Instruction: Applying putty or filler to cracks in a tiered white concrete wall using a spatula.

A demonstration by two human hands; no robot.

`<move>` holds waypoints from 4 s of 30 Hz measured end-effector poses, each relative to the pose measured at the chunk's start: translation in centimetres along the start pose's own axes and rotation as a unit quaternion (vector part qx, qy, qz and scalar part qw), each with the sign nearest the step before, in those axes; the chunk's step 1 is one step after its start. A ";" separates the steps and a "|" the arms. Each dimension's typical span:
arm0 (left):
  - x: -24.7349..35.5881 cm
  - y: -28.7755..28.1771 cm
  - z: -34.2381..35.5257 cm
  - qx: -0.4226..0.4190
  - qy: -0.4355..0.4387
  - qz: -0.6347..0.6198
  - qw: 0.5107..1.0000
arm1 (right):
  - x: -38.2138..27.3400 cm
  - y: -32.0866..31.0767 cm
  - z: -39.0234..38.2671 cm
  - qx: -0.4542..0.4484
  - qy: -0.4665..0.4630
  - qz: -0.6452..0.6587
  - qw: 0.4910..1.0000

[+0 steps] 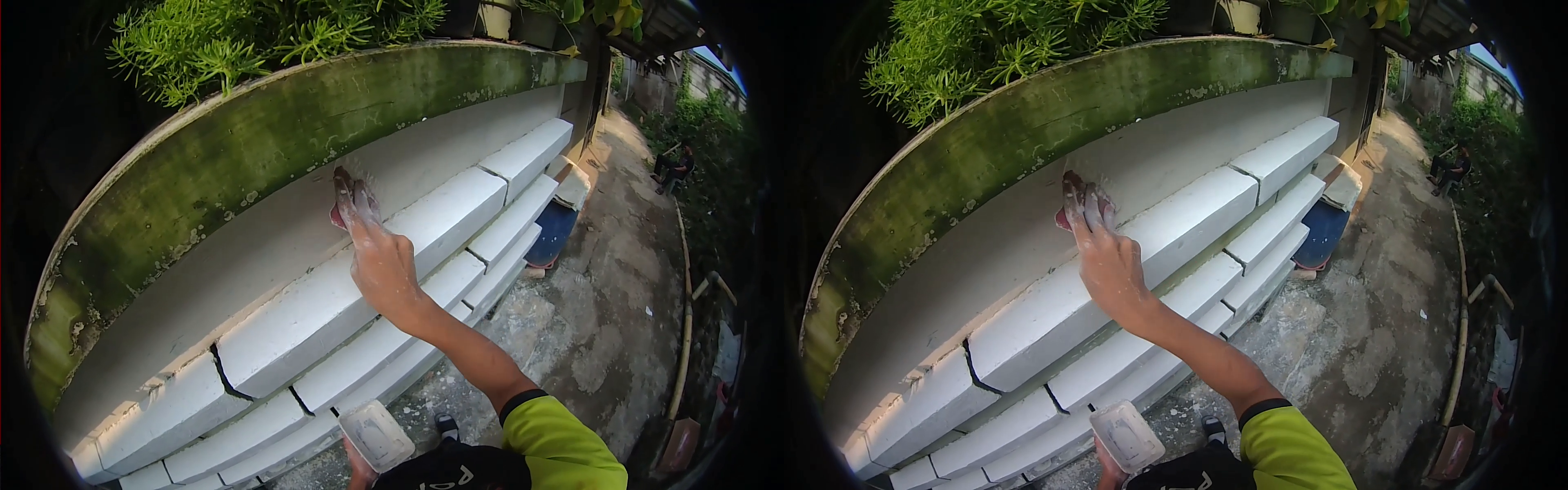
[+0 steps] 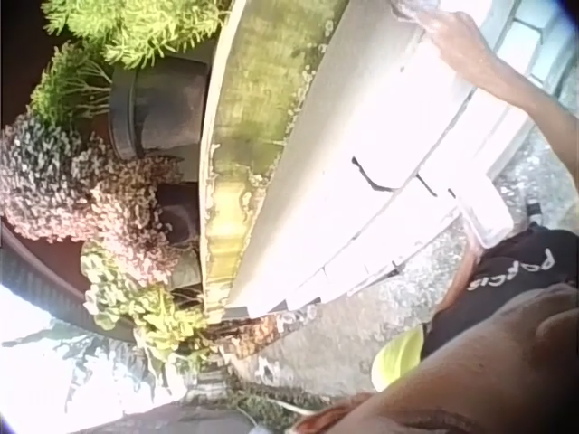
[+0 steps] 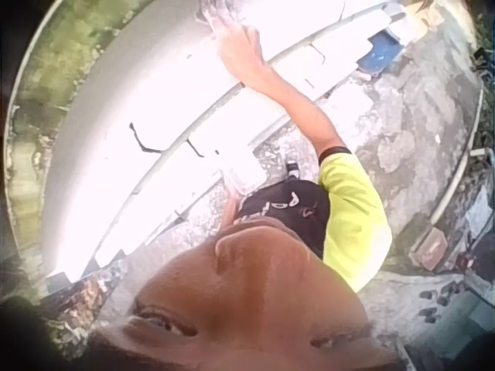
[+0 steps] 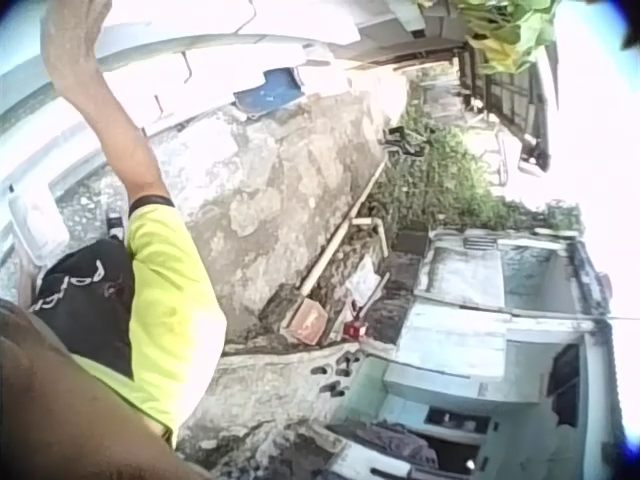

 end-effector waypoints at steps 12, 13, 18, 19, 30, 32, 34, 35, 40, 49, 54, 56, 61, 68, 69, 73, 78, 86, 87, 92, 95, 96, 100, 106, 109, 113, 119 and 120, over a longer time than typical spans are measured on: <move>-0.4 -1.1 0.7 0.047 0.008 0.012 0.999 | 4.9 -0.4 3.3 0.023 0.199 -0.015 0.980; -0.3 -0.8 0.7 0.049 0.008 0.012 0.999 | 2.3 0.3 2.3 0.006 0.160 0.002 0.987; 0.0 -0.6 0.5 0.036 -0.003 0.003 0.999 | -4.1 -0.7 -2.5 0.048 0.037 0.171 0.983; 0.2 -0.7 0.2 0.039 -0.002 0.004 0.999 | -2.8 -1.5 -2.1 0.067 0.091 0.146 0.983; 0.2 -0.9 -0.4 0.032 0.022 0.003 0.999 | -0.3 0.4 0.5 -0.021 0.180 0.061 0.982; 0.0 -1.5 0.0 0.041 0.026 0.002 0.999 | -2.4 -1.0 -0.4 -0.031 0.164 0.108 0.980; 0.1 -2.4 0.5 0.051 0.032 0.000 0.998 | -1.4 -3.0 -1.3 0.030 0.163 0.144 0.976; 0.2 -2.7 0.8 0.048 0.035 0.007 0.998 | 0.4 -3.5 -1.0 0.067 0.200 0.095 0.973; -0.1 -1.9 0.6 0.021 0.007 -0.001 1.000 | 7.5 -2.9 2.0 0.085 0.281 -0.014 0.956; 1.5 2.8 -1.2 -0.017 -0.002 -0.024 1.000 | 1.7 -3.7 -0.9 0.060 0.227 0.113 0.965; 0.4 1.6 0.1 0.029 -0.006 0.007 1.000 | 12.8 -4.3 4.0 0.156 0.273 -0.078 0.946; 0.1 0.2 0.6 0.048 0.011 0.020 0.999 | 11.7 -2.5 5.0 0.102 0.243 -0.080 0.961; 0.3 1.1 -0.1 0.007 -0.003 -0.008 1.000 | -0.6 -1.1 0.1 -0.004 0.073 0.054 0.996; -0.5 -3.0 1.8 0.044 0.020 -0.008 0.999 | 9.4 -5.5 3.9 0.188 0.276 -0.066 0.940; -0.6 -3.2 1.9 0.039 0.012 -0.017 0.999 | 9.8 -4.8 3.9 0.187 0.278 -0.068 0.940; -0.1 -2.1 2.2 0.073 0.028 -0.002 0.997 | 4.1 -0.1 3.2 0.066 0.120 -0.017 0.990; 0.1 -1.0 1.4 0.035 0.024 -0.022 0.999 | -1.5 -2.0 -1.9 0.064 0.036 0.209 0.975; -0.5 0.0 1.4 0.029 0.036 -0.003 0.999 | 15.2 -3.8 3.7 0.100 0.263 -0.091 0.955; -0.3 0.2 1.5 0.032 0.033 -0.008 0.999 | 13.0 -2.5 3.6 0.074 0.240 -0.071 0.965; -0.8 -0.3 1.7 0.024 0.035 0.005 0.999 | 2.8 0.3 -1.4 -0.062 0.102 -0.001 0.993; -0.1 0.5 2.1 0.017 0.031 0.014 0.999 | 5.5 -3.1 -2.2 0.104 0.092 0.108 0.984; -0.3 1.0 1.9 0.017 0.028 0.018 0.999 | 7.8 -4.5 -1.3 0.128 0.141 0.076 0.979; -0.7 0.9 2.3 0.031 0.006 0.020 0.999 | 12.5 -5.1 2.7 0.141 0.252 -0.024 0.957; -1.1 0.4 2.9 0.019 -0.005 -0.010 1.000 | 1.6 -0.5 -1.2 -0.016 0.110 0.104 0.988; -0.3 0.5 2.1 0.040 0.008 0.001 0.999 | 1.4 -3.7 -2.2 0.022 0.136 0.213 0.967; -0.5 -0.3 2.3 0.019 0.009 -0.003 1.000 | 9.6 -5.3 0.6 0.172 0.293 0.006 0.940; -0.3 0.8 1.8 0.025 0.017 0.009 1.000 | 3.6 0.0 0.8 0.006 0.201 0.028 0.979; -0.2 1.0 1.3 0.021 0.022 0.015 0.999 | 1.1 0.1 -0.2 -0.021 0.178 0.070 0.981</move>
Point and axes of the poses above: each hand's wrist, its own z-axis towards the middle knuckle, its own y-axis out of the palm, x = y × z, the point moved 1 cm from there along z, towards the middle knuckle, and after that the axes turned 6 degrees about -y, right-handed, at the moved point
